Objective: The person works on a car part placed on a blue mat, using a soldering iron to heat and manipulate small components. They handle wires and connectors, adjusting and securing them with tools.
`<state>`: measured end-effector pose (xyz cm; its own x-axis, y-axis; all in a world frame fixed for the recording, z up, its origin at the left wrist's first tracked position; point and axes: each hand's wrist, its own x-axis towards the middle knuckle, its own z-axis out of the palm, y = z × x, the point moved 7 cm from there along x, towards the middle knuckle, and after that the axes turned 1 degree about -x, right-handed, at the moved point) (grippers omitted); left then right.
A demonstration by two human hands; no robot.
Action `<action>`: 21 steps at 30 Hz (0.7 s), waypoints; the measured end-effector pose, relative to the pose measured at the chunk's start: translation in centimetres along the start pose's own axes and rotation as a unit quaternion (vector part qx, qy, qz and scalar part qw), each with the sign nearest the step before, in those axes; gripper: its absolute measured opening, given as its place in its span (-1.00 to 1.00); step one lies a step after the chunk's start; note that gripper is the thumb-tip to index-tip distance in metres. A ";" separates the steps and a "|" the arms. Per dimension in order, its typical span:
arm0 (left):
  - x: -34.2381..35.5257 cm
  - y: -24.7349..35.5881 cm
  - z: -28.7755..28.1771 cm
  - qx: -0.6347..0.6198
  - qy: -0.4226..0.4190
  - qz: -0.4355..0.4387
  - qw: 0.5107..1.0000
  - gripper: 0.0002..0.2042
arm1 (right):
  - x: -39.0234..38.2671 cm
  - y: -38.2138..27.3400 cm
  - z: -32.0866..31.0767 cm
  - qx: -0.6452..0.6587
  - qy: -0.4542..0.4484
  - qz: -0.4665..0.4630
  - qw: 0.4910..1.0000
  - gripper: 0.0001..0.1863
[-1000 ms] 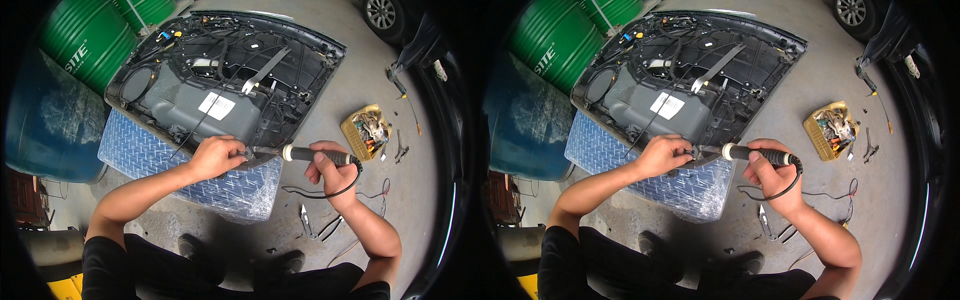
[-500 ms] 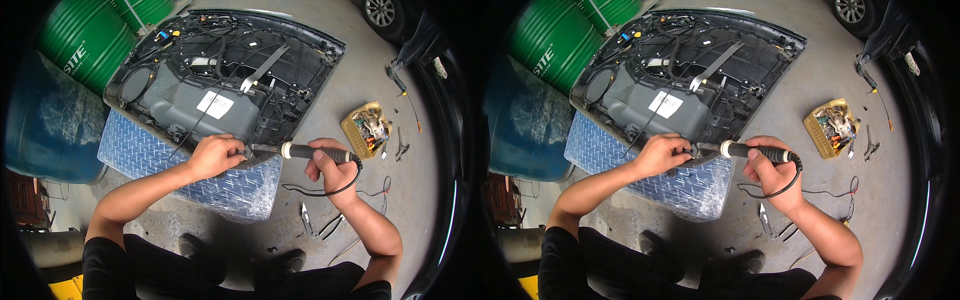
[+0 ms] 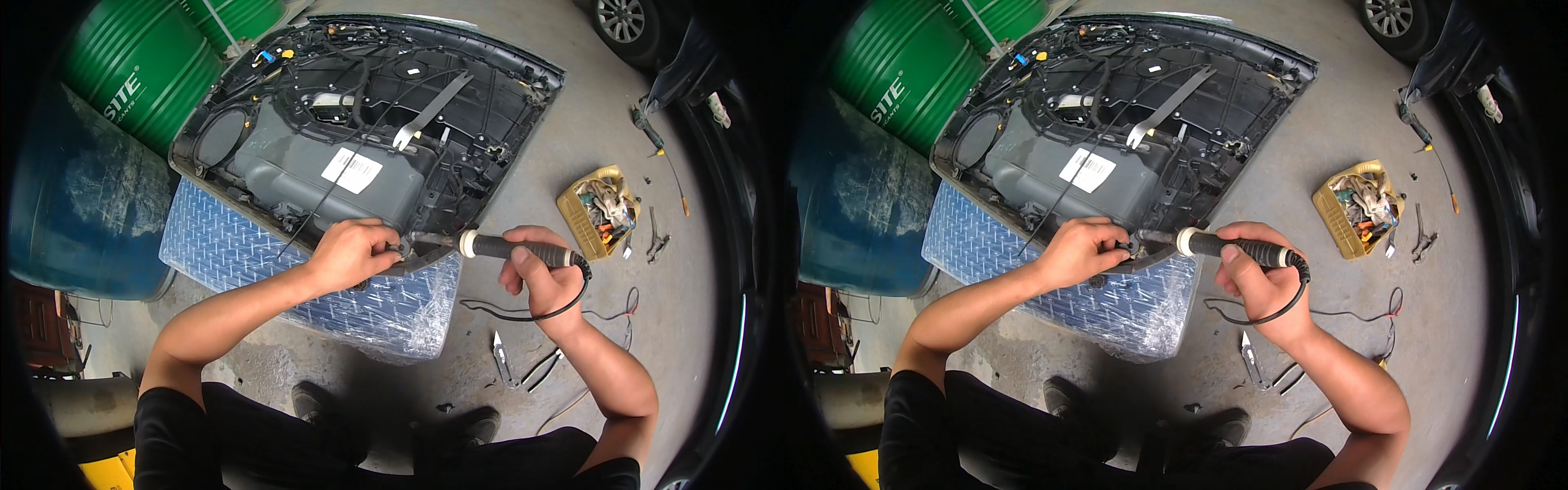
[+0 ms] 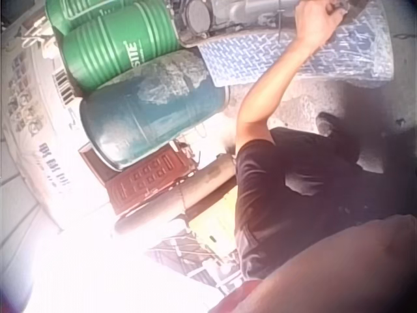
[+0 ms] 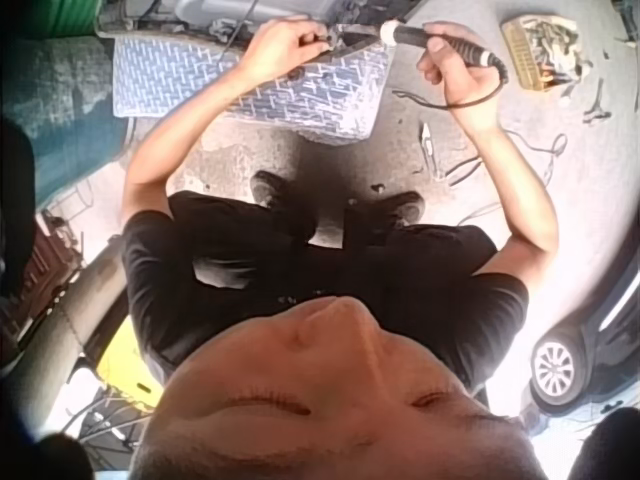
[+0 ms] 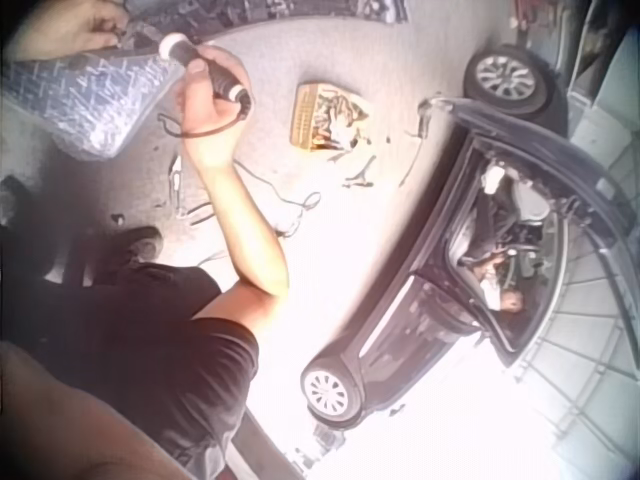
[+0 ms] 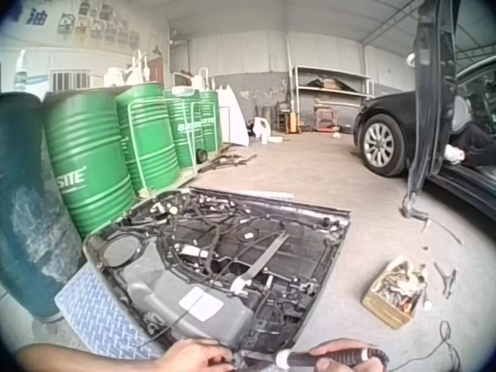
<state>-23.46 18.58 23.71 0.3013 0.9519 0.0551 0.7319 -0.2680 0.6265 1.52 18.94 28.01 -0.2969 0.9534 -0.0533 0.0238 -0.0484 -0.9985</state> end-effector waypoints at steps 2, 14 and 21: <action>0.1 0.0 0.0 -0.002 0.002 0.004 1.000 -0.83 | 0.0 -0.1 0.0 -0.008 -0.008 0.004 1.000 -0.74; 0.0 0.0 0.1 -0.004 0.011 0.025 1.000 -0.81 | 0.1 -0.3 -0.2 -0.015 -0.011 -0.001 1.000 -0.74; -0.1 0.0 -0.1 -0.003 0.011 0.028 1.000 -0.81 | 0.5 0.0 -0.7 0.004 -0.003 -0.003 1.000 -0.75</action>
<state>-23.55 18.52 23.73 0.3274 0.9387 0.1078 0.7103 -0.3198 0.6270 2.08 19.63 27.96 -0.3021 0.9521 -0.0478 0.0137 -0.0458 -0.9989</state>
